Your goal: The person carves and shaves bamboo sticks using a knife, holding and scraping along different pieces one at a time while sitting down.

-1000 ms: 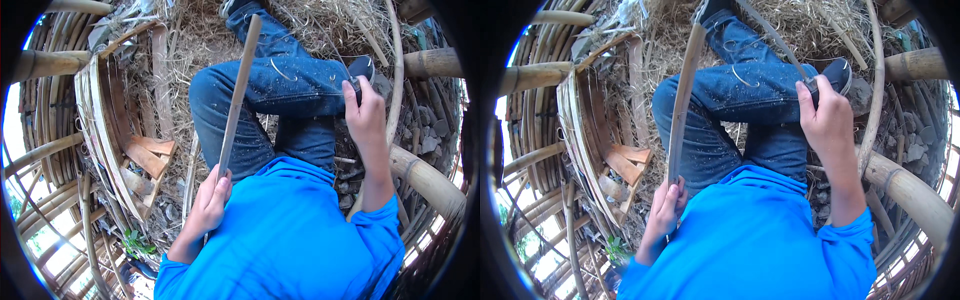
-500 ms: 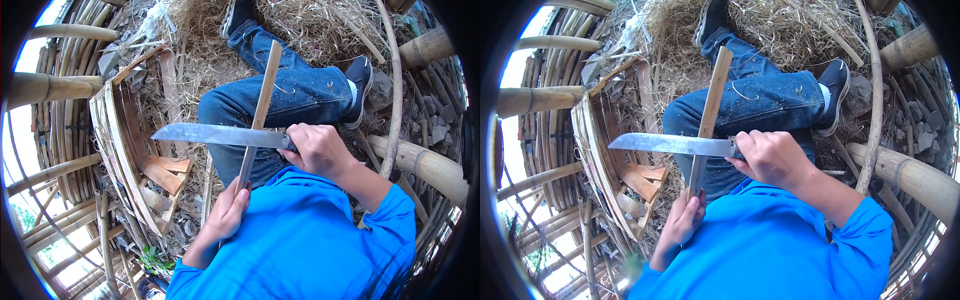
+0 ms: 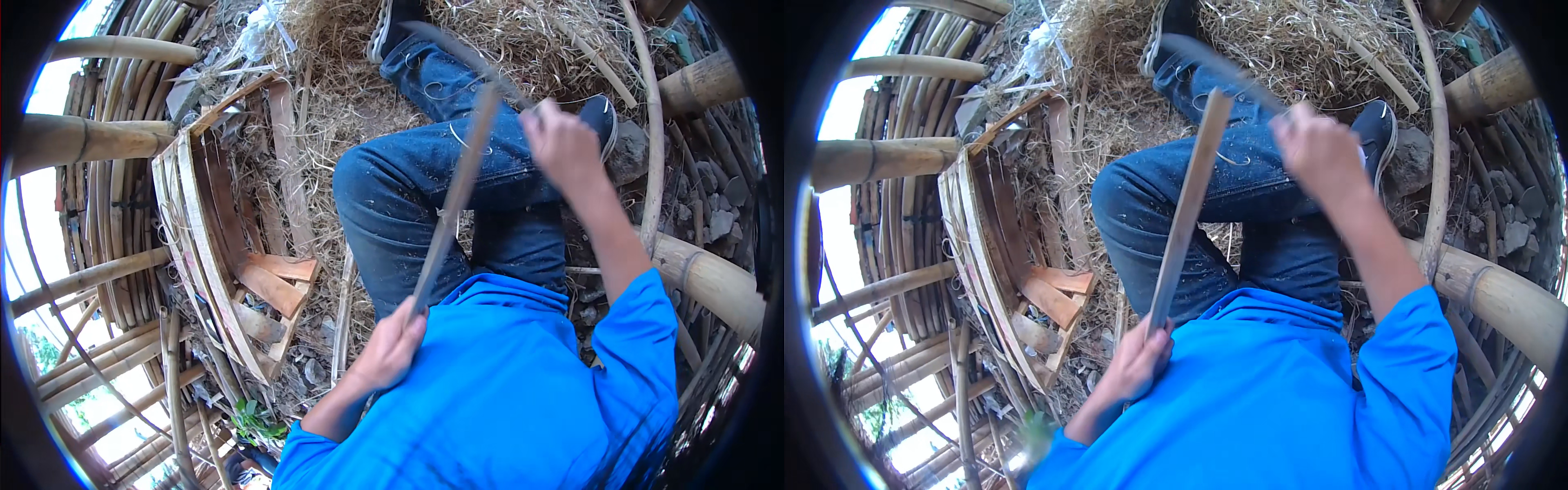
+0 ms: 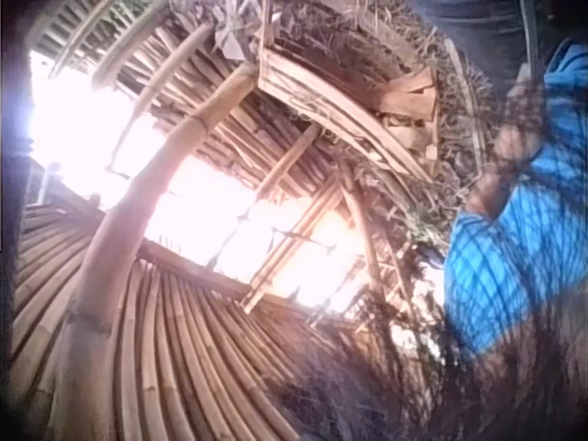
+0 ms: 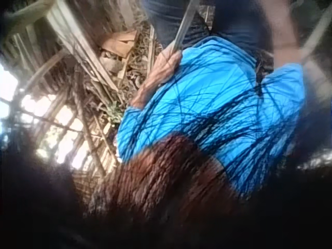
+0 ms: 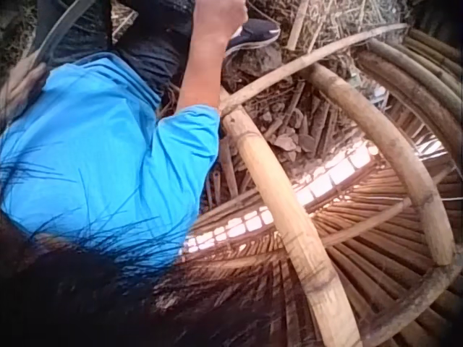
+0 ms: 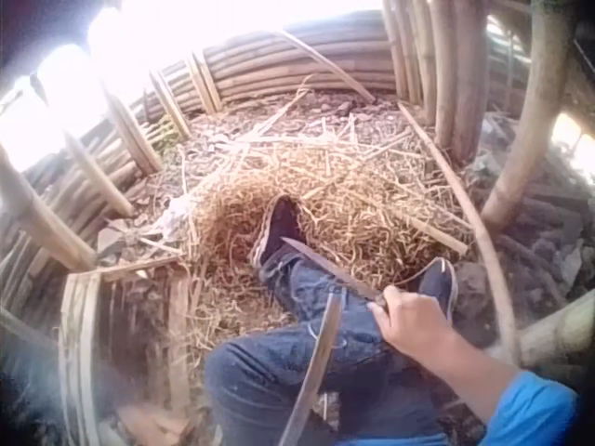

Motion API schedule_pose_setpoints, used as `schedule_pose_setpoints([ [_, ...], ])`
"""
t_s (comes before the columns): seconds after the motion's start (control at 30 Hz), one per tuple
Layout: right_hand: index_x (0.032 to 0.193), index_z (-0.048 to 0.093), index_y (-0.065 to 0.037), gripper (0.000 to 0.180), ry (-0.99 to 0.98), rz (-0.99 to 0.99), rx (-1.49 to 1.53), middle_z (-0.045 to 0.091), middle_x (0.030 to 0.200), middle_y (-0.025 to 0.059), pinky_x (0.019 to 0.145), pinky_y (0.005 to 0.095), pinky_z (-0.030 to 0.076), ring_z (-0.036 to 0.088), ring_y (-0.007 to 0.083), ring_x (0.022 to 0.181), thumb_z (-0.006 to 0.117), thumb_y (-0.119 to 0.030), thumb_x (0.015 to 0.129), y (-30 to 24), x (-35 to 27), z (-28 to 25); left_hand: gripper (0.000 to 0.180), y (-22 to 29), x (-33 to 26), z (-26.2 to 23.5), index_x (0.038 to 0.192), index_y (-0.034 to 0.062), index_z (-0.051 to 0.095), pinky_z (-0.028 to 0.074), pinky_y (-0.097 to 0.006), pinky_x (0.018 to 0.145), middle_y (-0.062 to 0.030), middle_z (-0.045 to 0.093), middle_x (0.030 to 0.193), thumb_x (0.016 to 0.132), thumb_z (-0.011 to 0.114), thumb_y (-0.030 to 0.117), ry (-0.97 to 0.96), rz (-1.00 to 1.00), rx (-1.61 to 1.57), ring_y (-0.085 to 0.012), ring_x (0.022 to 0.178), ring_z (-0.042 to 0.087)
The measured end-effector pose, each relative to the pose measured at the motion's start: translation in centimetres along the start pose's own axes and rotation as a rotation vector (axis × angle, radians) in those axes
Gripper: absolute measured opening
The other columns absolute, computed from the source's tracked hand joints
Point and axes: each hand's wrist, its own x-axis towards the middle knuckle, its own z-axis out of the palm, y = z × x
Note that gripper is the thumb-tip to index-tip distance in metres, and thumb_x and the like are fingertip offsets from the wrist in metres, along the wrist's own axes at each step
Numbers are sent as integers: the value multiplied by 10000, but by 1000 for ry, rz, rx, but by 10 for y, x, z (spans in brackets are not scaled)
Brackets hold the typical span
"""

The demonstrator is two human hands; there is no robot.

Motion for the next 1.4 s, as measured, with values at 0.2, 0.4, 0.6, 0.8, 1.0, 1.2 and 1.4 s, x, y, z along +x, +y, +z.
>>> schedule_pose_setpoints([
  [0.2,827,565,4,364,246,264,275,592,650,221,561,457,450,614,404,646,519,-336,950,20,-7,-44,252,-5,2,-20,914,127,368,204,-214,392,57,275,589,1030,344,349,18,-29,-568,-41,453,242],
  [0.4,804,541,-60,242,49,-306,500,560,648,129,511,399,481,617,303,585,665,-265,837,-89,-70,-39,259,15,14,-16,904,129,359,190,-214,389,64,261,587,1028,351,357,-118,-14,-591,-41,447,229],
  [0.6,819,512,-63,267,-7,-340,299,575,654,114,492,378,506,626,284,569,664,-282,834,-79,-67,-24,232,20,6,-3,979,71,427,255,-214,417,62,342,630,1017,414,300,-10,-27,-402,-30,485,301],
  [0.8,863,530,-42,254,101,-282,116,612,671,137,511,407,510,637,317,603,656,-262,840,-26,-39,-18,231,15,1,9,962,67,452,307,-213,474,55,376,649,1020,393,282,19,7,-186,-38,542,345],
  [1.0,833,514,-30,292,114,-49,38,599,639,176,510,444,490,622,365,603,556,-305,921,-11,-32,-29,271,3,-3,2,967,92,407,214,-217,424,64,302,624,1022,385,356,-66,21,-456,-34,499,262],
  [1.2,799,517,-58,255,81,-327,455,565,626,129,497,409,486,611,325,564,652,-269,849,-100,-79,-56,272,-2,5,-7,952,96,414,214,-215,415,63,311,625,1021,386,358,-94,17,-536,-29,494,276],
  [1.4,807,518,-65,268,27,-370,267,585,629,125,488,389,504,624,296,561,654,-294,846,-84,-66,-46,267,15,-8,3,988,60,464,297,-217,482,46,384,657,1024,376,310,32,53,-100,-44,544,340],
])
